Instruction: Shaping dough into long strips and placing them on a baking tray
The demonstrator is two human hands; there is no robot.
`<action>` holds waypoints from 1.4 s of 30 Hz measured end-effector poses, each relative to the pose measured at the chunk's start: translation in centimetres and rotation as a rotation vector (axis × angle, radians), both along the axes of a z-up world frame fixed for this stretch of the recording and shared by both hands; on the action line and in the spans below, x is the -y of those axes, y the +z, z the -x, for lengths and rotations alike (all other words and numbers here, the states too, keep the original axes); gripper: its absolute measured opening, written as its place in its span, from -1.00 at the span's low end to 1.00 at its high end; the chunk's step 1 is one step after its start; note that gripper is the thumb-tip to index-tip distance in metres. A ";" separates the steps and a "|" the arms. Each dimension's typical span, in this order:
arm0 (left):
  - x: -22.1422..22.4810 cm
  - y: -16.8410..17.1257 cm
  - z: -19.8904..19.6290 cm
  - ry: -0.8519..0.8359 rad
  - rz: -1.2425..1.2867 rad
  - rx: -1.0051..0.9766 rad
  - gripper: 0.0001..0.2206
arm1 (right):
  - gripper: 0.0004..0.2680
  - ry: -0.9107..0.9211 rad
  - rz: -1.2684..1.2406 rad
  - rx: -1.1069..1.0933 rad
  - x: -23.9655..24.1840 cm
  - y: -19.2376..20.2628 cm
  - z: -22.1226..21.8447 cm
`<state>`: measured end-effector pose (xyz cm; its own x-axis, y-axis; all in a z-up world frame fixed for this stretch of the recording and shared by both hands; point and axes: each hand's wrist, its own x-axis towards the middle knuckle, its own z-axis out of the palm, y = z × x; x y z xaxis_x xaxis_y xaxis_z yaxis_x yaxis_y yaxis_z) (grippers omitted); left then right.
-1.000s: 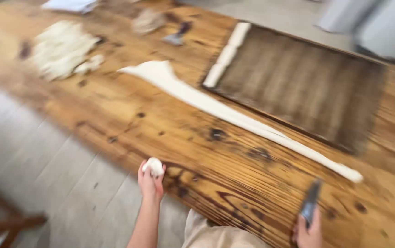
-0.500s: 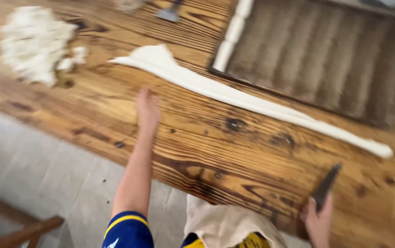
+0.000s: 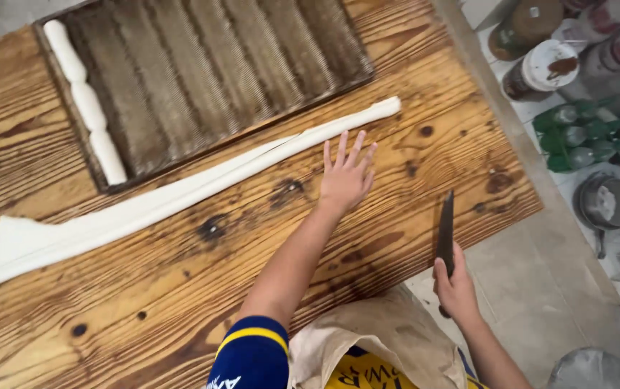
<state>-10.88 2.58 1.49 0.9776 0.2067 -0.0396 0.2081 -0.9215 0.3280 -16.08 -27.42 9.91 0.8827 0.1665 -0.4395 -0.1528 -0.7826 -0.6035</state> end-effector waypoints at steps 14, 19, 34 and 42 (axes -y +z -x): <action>2.7 0.5 -8.3 0.290 0.045 -0.049 -0.45 | -0.52 0.339 -0.270 0.001 1.8 1.3 -12.1; 6.0 -0.7 2.1 0.208 0.144 0.317 -0.42 | -0.62 0.850 -0.268 0.447 -8.2 -4.2 -19.3; -2.7 -1.1 11.6 0.957 -0.222 0.527 -0.39 | -0.69 1.309 -0.326 0.876 -23.5 -11.7 -27.6; -9.2 -4.4 7.3 1.071 -0.397 0.318 -0.03 | -0.70 1.296 -0.255 0.873 -23.7 -10.1 -27.3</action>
<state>-18.18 11.77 -2.92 0.2538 0.8688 0.4252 0.8963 -0.3765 0.2344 11.23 -3.69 -0.22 0.0442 0.9639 0.2626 0.9610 0.0309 -0.2749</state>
